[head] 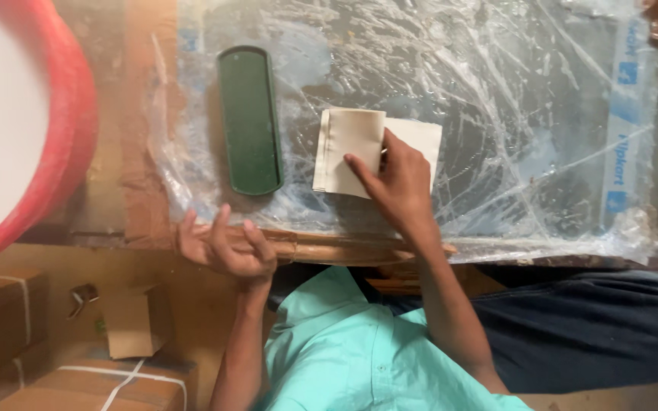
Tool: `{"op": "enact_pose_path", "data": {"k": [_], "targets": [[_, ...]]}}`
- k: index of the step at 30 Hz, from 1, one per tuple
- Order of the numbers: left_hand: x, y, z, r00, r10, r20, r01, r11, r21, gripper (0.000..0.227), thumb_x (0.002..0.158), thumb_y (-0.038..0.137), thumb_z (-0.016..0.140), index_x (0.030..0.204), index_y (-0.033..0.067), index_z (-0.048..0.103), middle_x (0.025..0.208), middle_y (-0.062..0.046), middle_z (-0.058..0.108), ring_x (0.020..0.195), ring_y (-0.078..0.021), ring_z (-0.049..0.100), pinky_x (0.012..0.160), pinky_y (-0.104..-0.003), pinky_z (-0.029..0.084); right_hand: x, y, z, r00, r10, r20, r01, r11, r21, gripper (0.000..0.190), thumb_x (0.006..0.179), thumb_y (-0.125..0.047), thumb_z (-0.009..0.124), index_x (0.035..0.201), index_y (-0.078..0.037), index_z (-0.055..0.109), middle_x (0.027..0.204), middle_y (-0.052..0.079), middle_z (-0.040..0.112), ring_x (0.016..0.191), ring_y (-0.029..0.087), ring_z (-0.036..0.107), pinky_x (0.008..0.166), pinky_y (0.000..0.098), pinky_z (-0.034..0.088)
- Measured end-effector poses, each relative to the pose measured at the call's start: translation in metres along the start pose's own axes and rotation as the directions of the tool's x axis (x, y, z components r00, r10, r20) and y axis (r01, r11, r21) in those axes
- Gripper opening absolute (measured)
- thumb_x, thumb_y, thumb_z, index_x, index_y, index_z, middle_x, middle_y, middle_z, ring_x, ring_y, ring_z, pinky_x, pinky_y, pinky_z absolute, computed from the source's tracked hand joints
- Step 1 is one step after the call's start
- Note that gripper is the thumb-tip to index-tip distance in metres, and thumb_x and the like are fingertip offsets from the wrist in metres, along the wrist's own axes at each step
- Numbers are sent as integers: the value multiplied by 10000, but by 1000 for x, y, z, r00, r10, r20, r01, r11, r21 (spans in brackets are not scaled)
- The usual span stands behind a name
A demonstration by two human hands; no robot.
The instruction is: The person sits on the floor and repeatedly applies a green rectangular tool to the spine of small white booklets. They open and close the booklets to check the binding, occasionally dipping the tool into a red basin of white liquid before continuing to press the spines.
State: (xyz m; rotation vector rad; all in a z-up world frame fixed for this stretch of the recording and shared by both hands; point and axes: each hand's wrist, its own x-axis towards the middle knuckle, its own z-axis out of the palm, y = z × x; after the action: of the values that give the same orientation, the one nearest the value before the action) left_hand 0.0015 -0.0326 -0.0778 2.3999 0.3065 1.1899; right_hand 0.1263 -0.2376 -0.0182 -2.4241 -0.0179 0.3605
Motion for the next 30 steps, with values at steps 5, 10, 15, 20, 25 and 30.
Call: {"op": "enact_pose_path", "data": {"k": [5,10,15,20,25,30], "targets": [[22,52,-7,972,-37,234,105,953,-284,424,990,350,659,1296,56,659,1384,-125,571,1353,-289,463,1138,-480,377,-32,17,-16,993,-114,17,72,725,685,398,999,-275,673,1283,2,641,1065,79,740,944,115,700,763,261,597],[56,95,8,812,-114,572,479,690,-543,321,900,344,760,1071,72,773,1363,-90,643,1345,-282,500,1061,-421,466,-53,22,-30,990,-141,-7,88,581,809,345,1003,-181,687,1275,24,625,1110,60,732,1017,103,686,826,272,579],[64,113,20,741,-103,664,617,495,-612,152,902,197,802,949,53,790,1310,-69,666,1319,-232,511,1030,-349,483,-64,37,-33,987,-156,-43,115,492,863,376,1035,-186,649,1334,29,575,1207,86,702,1112,117,648,960,286,528],[53,120,29,652,-20,758,725,310,-615,133,941,142,764,966,12,782,1316,-90,639,1259,-204,504,1040,-347,453,-62,61,-27,987,-157,-42,102,395,913,497,1056,-265,579,1447,29,486,1289,121,654,1185,143,608,1022,305,481],[39,123,32,563,56,825,819,95,-566,128,975,123,747,986,-1,778,1334,-96,608,1241,-180,525,1063,-342,440,-60,71,-16,988,-152,32,14,290,957,765,929,-483,664,1471,15,456,1298,125,633,1201,179,617,1025,325,493],[35,133,40,525,68,848,850,5,-527,126,977,118,741,1013,7,788,1316,-110,607,1221,-179,549,1066,-345,461,-57,73,-15,973,-229,20,51,297,953,883,865,-556,730,1463,35,459,1306,136,638,1231,203,610,1065,342,476]]}}
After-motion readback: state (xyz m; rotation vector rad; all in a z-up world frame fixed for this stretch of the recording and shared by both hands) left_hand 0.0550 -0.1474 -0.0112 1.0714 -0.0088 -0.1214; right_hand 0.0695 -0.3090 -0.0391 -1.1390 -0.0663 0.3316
